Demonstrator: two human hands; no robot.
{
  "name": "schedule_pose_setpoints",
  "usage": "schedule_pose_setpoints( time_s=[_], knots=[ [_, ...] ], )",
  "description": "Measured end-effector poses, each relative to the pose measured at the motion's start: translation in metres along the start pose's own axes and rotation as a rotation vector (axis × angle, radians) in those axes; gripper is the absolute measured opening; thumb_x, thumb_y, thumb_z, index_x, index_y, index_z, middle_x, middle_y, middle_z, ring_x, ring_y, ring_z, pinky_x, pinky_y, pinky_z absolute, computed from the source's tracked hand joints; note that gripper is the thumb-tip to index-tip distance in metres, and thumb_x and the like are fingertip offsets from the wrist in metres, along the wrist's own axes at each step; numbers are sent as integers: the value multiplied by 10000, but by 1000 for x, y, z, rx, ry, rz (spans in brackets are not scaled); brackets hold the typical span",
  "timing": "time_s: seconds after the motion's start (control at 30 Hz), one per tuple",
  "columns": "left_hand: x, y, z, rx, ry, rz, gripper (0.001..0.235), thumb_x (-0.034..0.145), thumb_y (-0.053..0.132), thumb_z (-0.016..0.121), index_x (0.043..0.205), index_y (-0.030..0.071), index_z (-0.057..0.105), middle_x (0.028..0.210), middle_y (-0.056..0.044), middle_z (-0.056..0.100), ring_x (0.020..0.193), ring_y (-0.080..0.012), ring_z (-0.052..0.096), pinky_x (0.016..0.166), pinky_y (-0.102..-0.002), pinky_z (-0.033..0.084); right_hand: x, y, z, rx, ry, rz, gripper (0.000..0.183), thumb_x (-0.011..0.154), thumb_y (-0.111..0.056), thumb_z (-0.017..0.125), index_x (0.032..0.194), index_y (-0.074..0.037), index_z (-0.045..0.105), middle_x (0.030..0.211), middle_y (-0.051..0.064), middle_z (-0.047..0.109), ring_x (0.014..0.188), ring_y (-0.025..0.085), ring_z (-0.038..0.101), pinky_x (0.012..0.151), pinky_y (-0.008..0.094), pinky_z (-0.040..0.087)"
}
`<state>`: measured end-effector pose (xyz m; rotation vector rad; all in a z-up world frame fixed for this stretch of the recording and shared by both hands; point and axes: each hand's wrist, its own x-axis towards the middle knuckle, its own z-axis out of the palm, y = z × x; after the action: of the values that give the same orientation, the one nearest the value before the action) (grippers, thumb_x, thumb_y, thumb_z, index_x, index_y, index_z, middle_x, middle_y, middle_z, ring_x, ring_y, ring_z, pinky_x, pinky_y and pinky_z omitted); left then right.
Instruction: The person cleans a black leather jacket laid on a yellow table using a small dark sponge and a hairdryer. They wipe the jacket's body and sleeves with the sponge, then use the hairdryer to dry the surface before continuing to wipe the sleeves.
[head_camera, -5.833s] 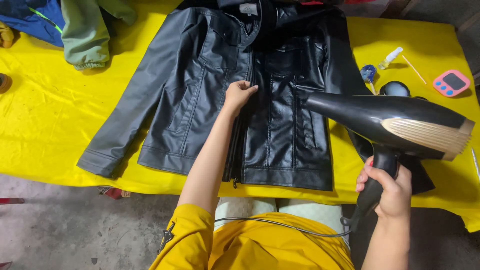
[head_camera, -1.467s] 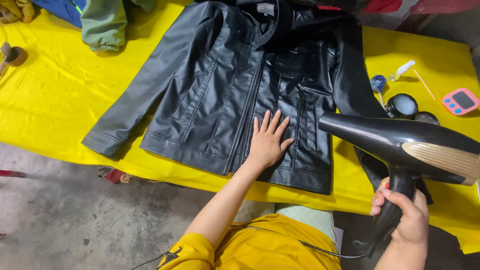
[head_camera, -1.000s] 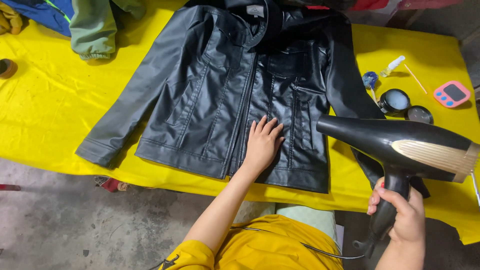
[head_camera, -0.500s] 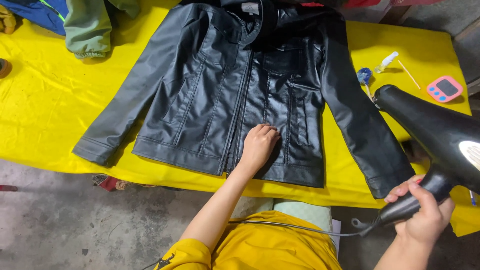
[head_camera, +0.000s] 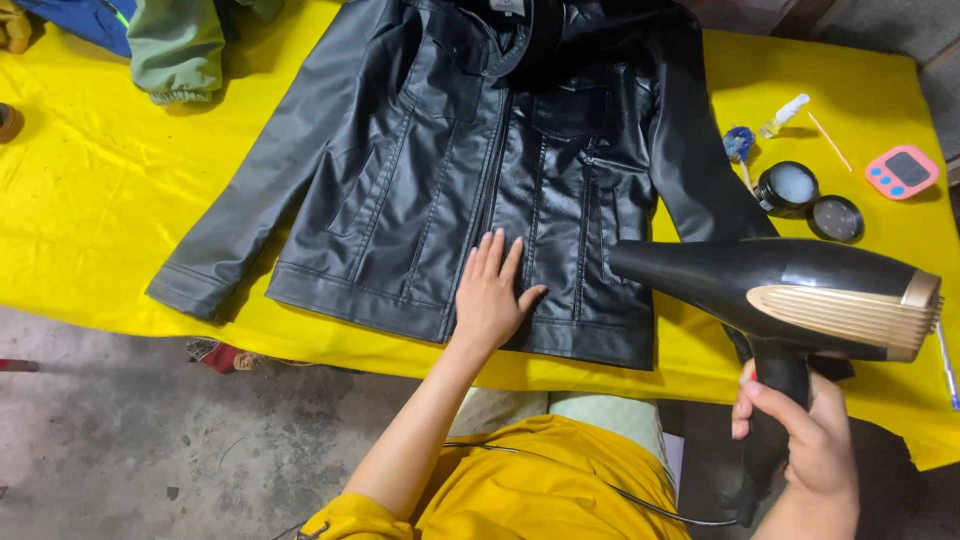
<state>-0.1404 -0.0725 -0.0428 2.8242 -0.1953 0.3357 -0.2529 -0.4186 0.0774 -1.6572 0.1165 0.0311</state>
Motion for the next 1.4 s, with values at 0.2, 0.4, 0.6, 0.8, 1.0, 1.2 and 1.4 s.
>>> schedule_pose_setpoints(
  time_s=[0.2, 0.4, 0.6, 0.8, 1.0, 1.2, 1.4],
  knots=[
    [-14, 7, 2, -47, -98, 1, 773, 921, 510, 635, 1530, 82, 426, 1635, -172, 321, 1519, -443, 212, 1196, -595, 207, 8, -3, 13, 136, -6, -79, 236, 933, -206, 590, 912, 28, 603, 612, 128, 551, 463, 231, 554, 473, 291, 478],
    [-24, 65, -96, -933, -611, 526, 538, 943, 447, 608, 1402, 167, 594, 1460, -47, 621, 1419, -212, 544, 1172, -337, 397, 37, -10, 43, 297, 350, -150, 455, 968, -582, 600, 949, -127, 586, 699, 33, 546, 543, 157, 564, 538, 239, 456],
    [-28, 135, -116, -1125, -574, 238, 586, 941, 554, 470, 1423, 220, 484, 1273, -109, 680, 1078, -238, 724, 960, -341, 528, 57, -18, 78, 466, 298, -135, 752, 782, -888, 529, 952, -156, 556, 713, 39, 546, 573, 154, 553, 594, 237, 494],
    [-39, 153, -104, -1158, -359, -80, 426, 1000, 476, 412, 1165, 84, 433, 1170, -248, 663, 1068, -505, 646, 841, -489, 464, 49, 10, 122, 399, 28, -261, 631, 1028, -698, 408, 951, -88, 552, 1104, 102, 570, 1091, 175, 534, 1061, 304, 390],
    [-53, 137, -93, -1011, -101, -122, 542, 948, 524, 494, 1226, 61, 454, 1001, -262, 686, 892, -538, 658, 698, -528, 476, 43, 10, 140, 314, -115, -249, 637, 1081, -631, 349, 997, -57, 614, 1130, 123, 636, 1019, 202, 587, 941, 341, 468],
    [-50, 125, -100, -1044, -99, -104, 618, 881, 556, 568, 1282, 88, 542, 1159, -129, 699, 1013, -385, 703, 821, -409, 506, 44, 12, 144, 261, -114, -220, 607, 1107, -579, 345, 939, -61, 612, 1004, 87, 640, 954, 206, 614, 898, 332, 502],
    [-53, 117, -99, -1000, -83, -129, 545, 860, 577, 601, 1041, 66, 554, 895, -110, 669, 782, -324, 672, 701, -395, 492, 43, 19, 157, 363, -110, -268, 635, 1060, -656, 419, 926, -63, 600, 983, 73, 591, 1066, 199, 576, 1031, 344, 443]
  ],
)
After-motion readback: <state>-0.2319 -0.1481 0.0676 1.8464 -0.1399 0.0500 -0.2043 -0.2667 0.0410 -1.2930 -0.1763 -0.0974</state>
